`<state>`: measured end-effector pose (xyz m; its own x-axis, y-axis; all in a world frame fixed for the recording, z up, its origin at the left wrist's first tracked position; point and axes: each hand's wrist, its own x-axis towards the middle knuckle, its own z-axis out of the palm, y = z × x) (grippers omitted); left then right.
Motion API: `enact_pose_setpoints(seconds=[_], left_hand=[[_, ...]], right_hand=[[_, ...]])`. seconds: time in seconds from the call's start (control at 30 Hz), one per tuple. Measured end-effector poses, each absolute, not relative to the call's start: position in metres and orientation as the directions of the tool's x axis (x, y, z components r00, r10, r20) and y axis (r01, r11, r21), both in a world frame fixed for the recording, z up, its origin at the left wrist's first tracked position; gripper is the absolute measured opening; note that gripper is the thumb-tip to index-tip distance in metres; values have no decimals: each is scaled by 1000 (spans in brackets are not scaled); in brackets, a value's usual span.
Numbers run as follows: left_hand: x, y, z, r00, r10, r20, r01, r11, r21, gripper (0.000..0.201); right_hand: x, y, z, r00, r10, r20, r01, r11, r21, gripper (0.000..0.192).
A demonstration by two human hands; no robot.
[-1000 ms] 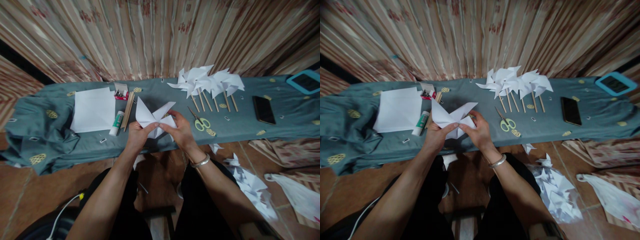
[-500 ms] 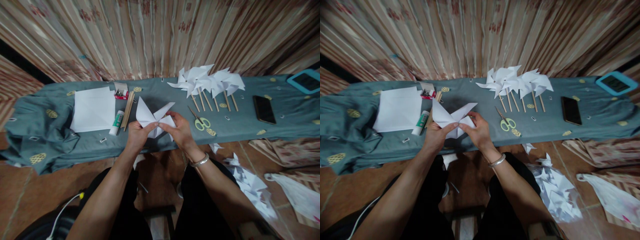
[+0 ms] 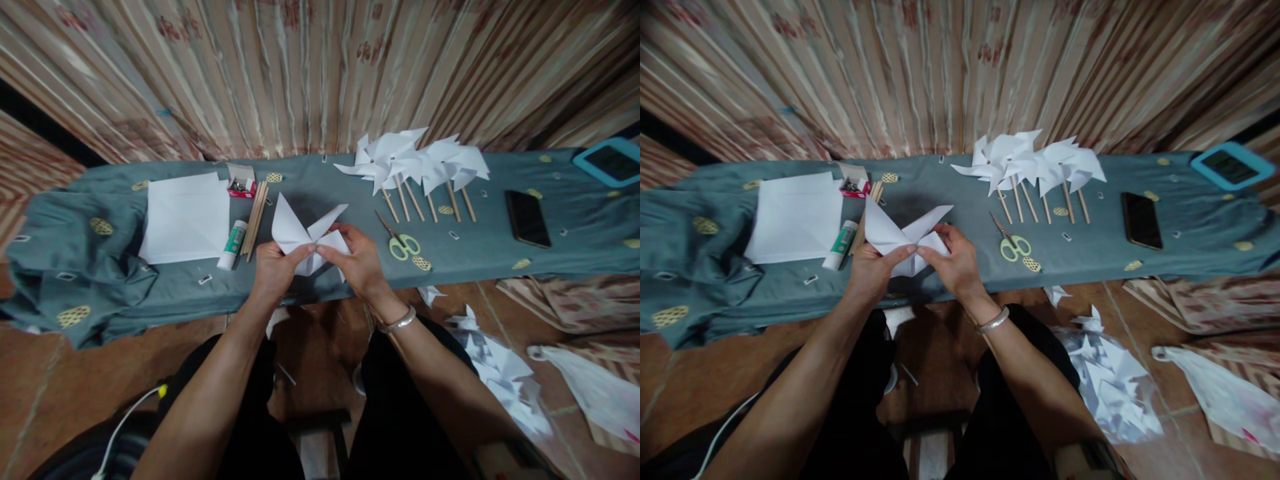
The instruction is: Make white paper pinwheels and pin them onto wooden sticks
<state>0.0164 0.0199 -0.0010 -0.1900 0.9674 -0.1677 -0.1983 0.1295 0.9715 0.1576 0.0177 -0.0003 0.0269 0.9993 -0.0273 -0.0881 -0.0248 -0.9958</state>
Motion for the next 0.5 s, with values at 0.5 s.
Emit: enact_pose_setpoints(seconds=[0.5], left_hand=[[17, 19, 0, -203, 964, -171, -189, 133, 973, 23]], right_hand=[[158, 18, -3, 23, 1000, -17, -66, -16, -998, 50]])
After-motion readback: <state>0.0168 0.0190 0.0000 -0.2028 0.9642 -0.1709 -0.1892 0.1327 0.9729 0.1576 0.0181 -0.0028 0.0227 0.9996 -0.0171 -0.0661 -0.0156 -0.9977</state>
